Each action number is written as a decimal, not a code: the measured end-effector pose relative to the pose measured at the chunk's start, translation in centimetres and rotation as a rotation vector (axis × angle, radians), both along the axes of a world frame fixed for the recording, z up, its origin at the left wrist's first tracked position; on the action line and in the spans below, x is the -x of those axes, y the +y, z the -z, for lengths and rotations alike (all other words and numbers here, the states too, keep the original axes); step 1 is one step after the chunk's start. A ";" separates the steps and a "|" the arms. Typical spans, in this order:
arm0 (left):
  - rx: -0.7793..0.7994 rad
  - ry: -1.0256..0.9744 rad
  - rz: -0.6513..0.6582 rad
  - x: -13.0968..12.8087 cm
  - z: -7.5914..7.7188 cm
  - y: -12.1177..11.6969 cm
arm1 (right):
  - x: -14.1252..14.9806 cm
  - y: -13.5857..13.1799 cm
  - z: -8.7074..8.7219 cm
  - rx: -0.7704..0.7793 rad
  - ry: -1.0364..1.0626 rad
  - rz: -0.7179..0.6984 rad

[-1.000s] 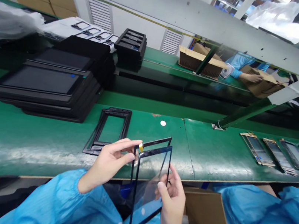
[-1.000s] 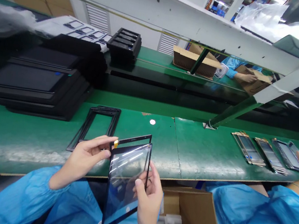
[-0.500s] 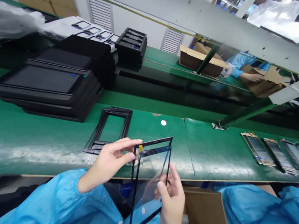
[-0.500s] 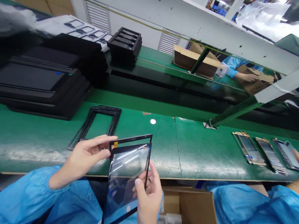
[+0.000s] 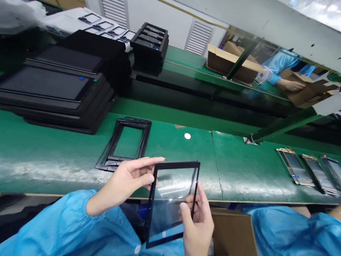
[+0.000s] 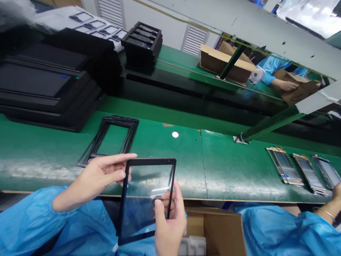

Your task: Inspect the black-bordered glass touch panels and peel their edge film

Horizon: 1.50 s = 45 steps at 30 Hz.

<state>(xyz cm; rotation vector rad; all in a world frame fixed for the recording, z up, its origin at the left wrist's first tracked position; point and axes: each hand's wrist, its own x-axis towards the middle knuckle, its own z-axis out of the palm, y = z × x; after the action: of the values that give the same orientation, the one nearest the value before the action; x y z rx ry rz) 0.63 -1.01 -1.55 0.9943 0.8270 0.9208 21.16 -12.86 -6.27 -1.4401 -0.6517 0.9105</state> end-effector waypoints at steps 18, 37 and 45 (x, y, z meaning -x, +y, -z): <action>0.121 0.003 -0.005 -0.2 0.9 -0.2 | 0.6 0.4 -0.3 0.017 -0.008 -0.017; -0.031 0.331 0.041 2.2 -1.2 -1.2 | -1.7 4.3 -5.3 -0.110 0.016 -0.123; -0.385 0.553 0.159 2.1 -1.9 -0.5 | -0.4 4.2 -5.6 -0.097 0.012 -0.145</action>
<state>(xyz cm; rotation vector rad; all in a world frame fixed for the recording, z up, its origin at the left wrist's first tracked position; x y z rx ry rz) -1.49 -1.51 0.31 1.6723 1.0284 0.6832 21.60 -8.70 -0.64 -1.3131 -0.7887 0.9861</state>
